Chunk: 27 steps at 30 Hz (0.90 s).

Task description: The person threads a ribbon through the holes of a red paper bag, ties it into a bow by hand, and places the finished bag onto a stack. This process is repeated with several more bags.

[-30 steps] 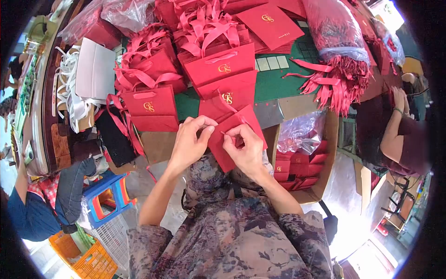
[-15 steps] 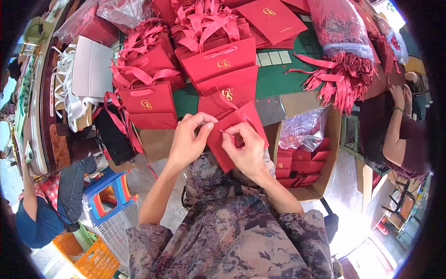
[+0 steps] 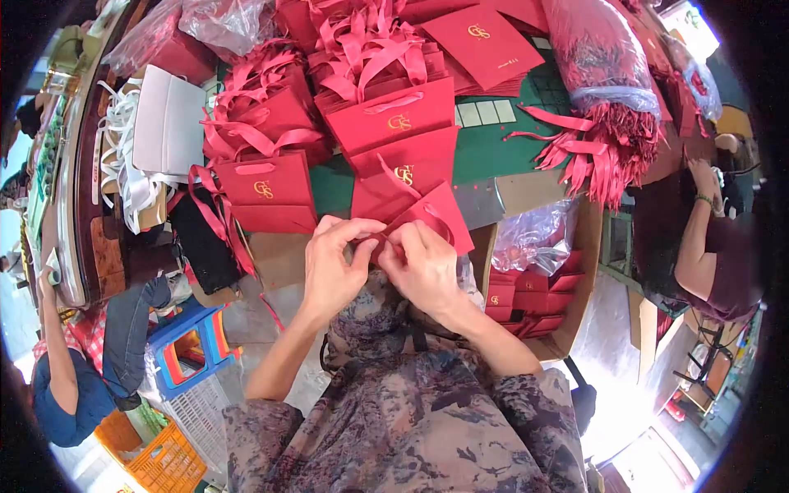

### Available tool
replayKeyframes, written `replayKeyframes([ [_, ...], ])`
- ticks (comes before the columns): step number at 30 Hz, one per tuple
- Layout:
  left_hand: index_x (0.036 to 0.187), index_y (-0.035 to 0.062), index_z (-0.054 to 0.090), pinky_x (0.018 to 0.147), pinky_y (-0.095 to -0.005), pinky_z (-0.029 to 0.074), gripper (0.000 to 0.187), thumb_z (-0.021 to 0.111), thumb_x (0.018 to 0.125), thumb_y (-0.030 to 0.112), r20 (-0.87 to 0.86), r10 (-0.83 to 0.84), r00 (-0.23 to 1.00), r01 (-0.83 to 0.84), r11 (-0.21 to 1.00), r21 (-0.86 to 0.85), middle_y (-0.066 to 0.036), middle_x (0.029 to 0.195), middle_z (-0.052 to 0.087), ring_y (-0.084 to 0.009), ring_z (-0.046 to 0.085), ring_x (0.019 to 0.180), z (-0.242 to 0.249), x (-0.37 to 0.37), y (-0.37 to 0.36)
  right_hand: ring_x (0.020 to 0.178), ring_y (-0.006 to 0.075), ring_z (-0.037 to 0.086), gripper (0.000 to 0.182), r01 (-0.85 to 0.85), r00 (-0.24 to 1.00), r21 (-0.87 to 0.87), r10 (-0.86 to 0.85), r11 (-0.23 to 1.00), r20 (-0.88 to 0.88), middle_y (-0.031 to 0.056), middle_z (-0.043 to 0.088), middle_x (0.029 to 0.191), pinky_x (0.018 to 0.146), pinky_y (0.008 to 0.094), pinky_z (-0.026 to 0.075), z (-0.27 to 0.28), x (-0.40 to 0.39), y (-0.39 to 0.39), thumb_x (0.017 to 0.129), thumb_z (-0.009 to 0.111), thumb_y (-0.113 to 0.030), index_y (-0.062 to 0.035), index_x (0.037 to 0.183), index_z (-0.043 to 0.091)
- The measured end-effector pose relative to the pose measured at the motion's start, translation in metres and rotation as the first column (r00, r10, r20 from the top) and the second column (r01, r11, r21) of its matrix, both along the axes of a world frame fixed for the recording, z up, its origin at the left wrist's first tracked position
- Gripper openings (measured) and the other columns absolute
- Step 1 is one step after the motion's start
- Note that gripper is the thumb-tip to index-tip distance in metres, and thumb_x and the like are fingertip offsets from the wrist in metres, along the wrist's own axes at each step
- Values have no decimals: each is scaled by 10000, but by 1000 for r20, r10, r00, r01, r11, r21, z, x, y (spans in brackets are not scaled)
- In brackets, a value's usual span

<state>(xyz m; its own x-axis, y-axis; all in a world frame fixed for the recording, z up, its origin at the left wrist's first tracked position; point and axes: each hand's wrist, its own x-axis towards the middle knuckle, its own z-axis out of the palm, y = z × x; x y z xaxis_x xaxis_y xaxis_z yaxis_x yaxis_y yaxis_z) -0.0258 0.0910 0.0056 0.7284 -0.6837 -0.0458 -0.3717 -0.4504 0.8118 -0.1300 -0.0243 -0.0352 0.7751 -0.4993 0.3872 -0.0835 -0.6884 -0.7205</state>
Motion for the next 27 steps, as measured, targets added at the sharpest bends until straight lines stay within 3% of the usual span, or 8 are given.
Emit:
replayKeyframes([
  [4, 1018, 91, 761, 747, -363, 513, 226, 702, 812, 18, 61, 7, 998, -6, 1000, -27, -83, 925, 734, -267, 616, 860, 1, -4, -3, 571, 227, 613, 152, 42, 999, 156, -38, 987, -30, 105, 611, 740, 527, 347, 494, 5, 0, 0, 784, 740, -44, -30, 836, 598],
  [6, 1020, 86, 760, 757, -368, 517, 222, 698, 818, 18, 40, 0, 999, 1, 1000, -31, -88, 933, 737, -272, 622, 867, -2, -7, -4, 626, 286, 621, 179, 76, 984, 518, 18, 852, -175, 135, 597, 764, 548, 396, 492, 8, -1, -2, 795, 740, -57, -19, 847, 573],
  [7, 1022, 82, 758, 768, -373, 520, 218, 693, 824, 18, 16, -14, 1000, 14, 999, -29, -92, 941, 740, -277, 628, 873, -4, -8, -3, 608, 178, 628, 146, 90, 985, 489, -7, 867, -170, 110, 656, 765, 563, 300, 498, 3, 0, -2, 804, 750, -62, -7, 854, 624],
  [13, 1031, 84, 754, 754, -373, 522, 208, 718, 827, 63, 20, 12, 1000, -11, 998, -54, -93, 930, 741, -276, 632, 880, -8, -4, -6, 663, 217, 658, 128, 41, 999, 259, -34, 965, -30, 111, 666, 814, 593, 314, 520, -4, -3, -1, 829, 739, -31, 0, 894, 633],
  [17, 1032, 95, 750, 740, -367, 521, 220, 752, 812, 100, -70, -46, 996, 46, 999, -4, -79, 926, 741, -272, 628, 869, -4, 3, -4, 723, 236, 678, 133, -31, 996, 344, 59, 939, -71, 120, 656, 856, 609, 329, 530, 28, -10, -13, 844, 739, -35, -4, 925, 638],
  [23, 918, 72, 712, 704, -344, 510, 232, 818, 712, 57, 324, -85, 942, 142, 977, -157, -65, 855, 700, -247, 597, 794, -19, -19, -9, 844, 334, 647, 108, -184, 979, 71, 189, 980, -74, 140, 641, 904, 735, 404, 526, 51, 1, -61, 853, 687, -32, -18, 959, 673],
  [25, 897, 68, 703, 699, -349, 507, 215, 813, 713, 48, 393, -62, 917, 143, 973, -182, -60, 846, 696, -246, 594, 788, -25, -29, -8, 836, 340, 642, 106, -446, 845, 57, 442, 893, -300, 138, 640, 865, 730, 414, 511, 37, 6, -76, 870, 672, -98, -12, 926, 695],
  [27, 846, 63, 683, 691, -352, 505, 180, 804, 715, 38, 500, -27, 865, 159, 962, -224, -46, 824, 684, -248, 594, 782, -26, -33, -9, 836, 337, 644, 127, -487, 801, 116, 495, 866, -337, 140, 642, 852, 733, 418, 508, 35, 12, -83, 872, 671, -128, -9, 904, 700],
])
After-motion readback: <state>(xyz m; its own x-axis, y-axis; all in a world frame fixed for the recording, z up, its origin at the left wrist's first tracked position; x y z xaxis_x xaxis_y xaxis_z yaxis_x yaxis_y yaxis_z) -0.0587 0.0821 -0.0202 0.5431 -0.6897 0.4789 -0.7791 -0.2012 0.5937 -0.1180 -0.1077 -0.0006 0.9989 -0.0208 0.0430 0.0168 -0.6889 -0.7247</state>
